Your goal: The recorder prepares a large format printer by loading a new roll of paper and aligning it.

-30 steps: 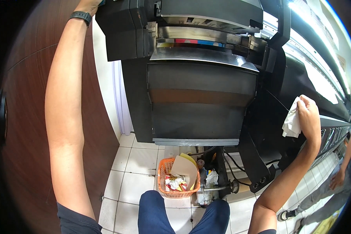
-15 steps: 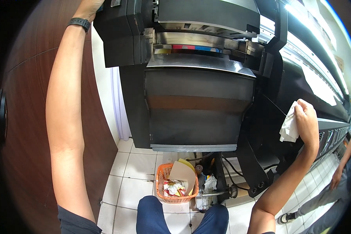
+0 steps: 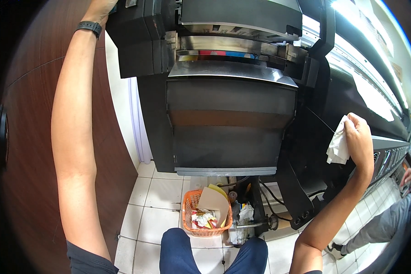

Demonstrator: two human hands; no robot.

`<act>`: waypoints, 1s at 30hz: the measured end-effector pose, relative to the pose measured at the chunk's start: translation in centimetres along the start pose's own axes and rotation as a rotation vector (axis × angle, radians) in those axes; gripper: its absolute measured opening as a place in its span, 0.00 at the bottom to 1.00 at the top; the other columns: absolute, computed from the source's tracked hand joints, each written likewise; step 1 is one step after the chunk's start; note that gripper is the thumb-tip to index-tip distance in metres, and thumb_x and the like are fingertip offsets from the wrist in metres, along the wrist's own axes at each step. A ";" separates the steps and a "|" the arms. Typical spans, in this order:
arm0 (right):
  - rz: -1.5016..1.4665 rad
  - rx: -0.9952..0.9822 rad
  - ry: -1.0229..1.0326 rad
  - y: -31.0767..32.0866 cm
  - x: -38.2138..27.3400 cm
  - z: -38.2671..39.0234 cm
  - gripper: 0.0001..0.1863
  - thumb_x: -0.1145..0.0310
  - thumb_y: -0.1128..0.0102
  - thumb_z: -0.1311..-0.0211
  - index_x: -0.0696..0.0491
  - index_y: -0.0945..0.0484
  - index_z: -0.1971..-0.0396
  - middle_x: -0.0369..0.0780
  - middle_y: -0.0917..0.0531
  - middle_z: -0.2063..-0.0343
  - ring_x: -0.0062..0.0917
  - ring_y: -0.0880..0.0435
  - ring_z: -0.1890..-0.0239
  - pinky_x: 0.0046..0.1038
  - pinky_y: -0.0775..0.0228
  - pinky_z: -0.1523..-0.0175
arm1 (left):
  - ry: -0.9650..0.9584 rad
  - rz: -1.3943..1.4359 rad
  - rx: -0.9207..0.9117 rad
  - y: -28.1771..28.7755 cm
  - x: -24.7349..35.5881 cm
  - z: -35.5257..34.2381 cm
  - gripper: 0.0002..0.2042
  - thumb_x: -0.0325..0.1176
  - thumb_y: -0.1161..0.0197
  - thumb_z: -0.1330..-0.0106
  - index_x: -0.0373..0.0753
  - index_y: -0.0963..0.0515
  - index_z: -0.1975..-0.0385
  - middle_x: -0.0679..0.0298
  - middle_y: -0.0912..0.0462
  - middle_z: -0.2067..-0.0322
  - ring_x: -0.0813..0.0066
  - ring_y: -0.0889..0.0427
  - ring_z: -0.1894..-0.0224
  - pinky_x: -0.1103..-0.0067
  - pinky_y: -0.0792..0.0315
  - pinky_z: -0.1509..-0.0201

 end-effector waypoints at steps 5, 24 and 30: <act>-0.014 -0.003 -0.026 -0.5 0.4 0.0 0.13 0.69 0.53 0.36 0.62 0.34 0.77 0.42 0.32 0.83 0.25 0.33 0.78 0.32 0.38 0.68 | -0.011 0.002 -0.026 0.0 -0.2 -0.1 0.14 0.43 0.25 0.39 0.38 0.14 0.66 0.59 0.21 0.46 0.73 0.21 0.49 0.76 0.30 0.41; 0.042 -0.070 -0.001 -1.0 1.1 -0.3 0.11 0.68 0.57 0.33 0.57 0.34 0.75 0.35 0.33 0.79 0.19 0.34 0.75 0.26 0.40 0.68 | 0.094 0.022 -0.044 0.0 -0.9 0.0 0.15 0.44 0.24 0.41 0.39 0.15 0.65 0.63 0.19 0.52 0.75 0.21 0.53 0.78 0.29 0.43; 0.018 -0.093 -0.039 -0.1 0.7 0.1 0.11 0.68 0.57 0.33 0.57 0.32 0.74 0.34 0.33 0.79 0.18 0.34 0.76 0.24 0.39 0.69 | 0.029 -0.027 0.036 0.0 -0.3 0.0 0.15 0.45 0.24 0.41 0.39 0.14 0.64 0.59 0.20 0.46 0.72 0.21 0.50 0.76 0.30 0.40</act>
Point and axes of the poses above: each hand's wrist, its own z-axis away from the middle knuckle, its own y-axis out of the back of the hand, x = y × z, the point moved 9 cm from there along -z, towards the middle knuckle
